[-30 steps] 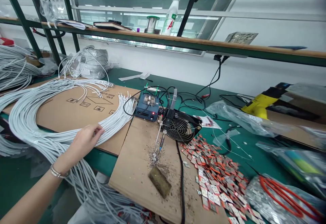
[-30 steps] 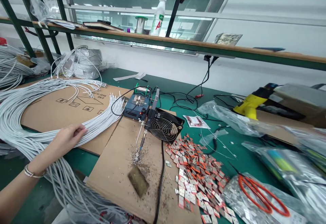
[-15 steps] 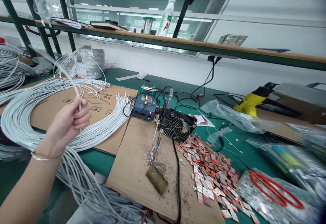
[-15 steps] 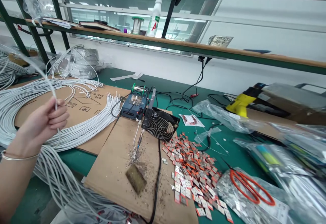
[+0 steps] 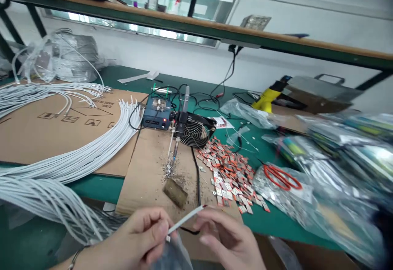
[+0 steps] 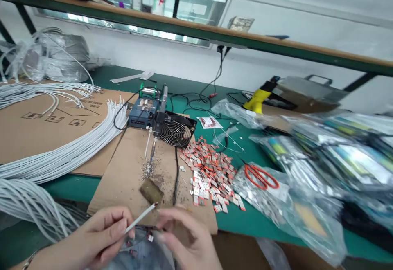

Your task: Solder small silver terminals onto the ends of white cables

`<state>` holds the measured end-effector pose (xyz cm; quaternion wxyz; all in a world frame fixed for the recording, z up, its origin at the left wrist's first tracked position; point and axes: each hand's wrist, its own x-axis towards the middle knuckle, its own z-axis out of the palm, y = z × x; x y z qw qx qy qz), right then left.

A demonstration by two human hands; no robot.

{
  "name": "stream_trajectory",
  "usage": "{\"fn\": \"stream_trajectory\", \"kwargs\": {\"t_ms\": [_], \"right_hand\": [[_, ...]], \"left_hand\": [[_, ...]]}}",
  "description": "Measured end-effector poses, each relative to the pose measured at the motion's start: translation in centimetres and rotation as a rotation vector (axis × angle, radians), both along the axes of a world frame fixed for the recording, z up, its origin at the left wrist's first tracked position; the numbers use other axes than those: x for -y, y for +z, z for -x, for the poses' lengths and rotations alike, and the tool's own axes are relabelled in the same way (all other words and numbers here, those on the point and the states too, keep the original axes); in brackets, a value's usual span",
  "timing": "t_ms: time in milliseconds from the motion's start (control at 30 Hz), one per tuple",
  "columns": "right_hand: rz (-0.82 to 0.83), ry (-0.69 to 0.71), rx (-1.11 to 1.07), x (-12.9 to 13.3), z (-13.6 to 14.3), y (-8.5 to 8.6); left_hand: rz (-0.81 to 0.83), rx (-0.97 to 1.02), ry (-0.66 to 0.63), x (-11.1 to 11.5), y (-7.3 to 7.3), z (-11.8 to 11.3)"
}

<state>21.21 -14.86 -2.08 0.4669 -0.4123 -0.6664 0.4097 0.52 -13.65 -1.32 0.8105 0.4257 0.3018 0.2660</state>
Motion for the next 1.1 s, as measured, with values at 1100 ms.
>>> {"fn": "stream_trajectory", "kwargs": {"t_ms": [1100], "right_hand": [[0.299, -0.023, -0.39, -1.1, 4.8, -0.7]], "left_hand": [[-0.101, -0.226, 0.225, 0.5, -1.0, -0.5]]}}
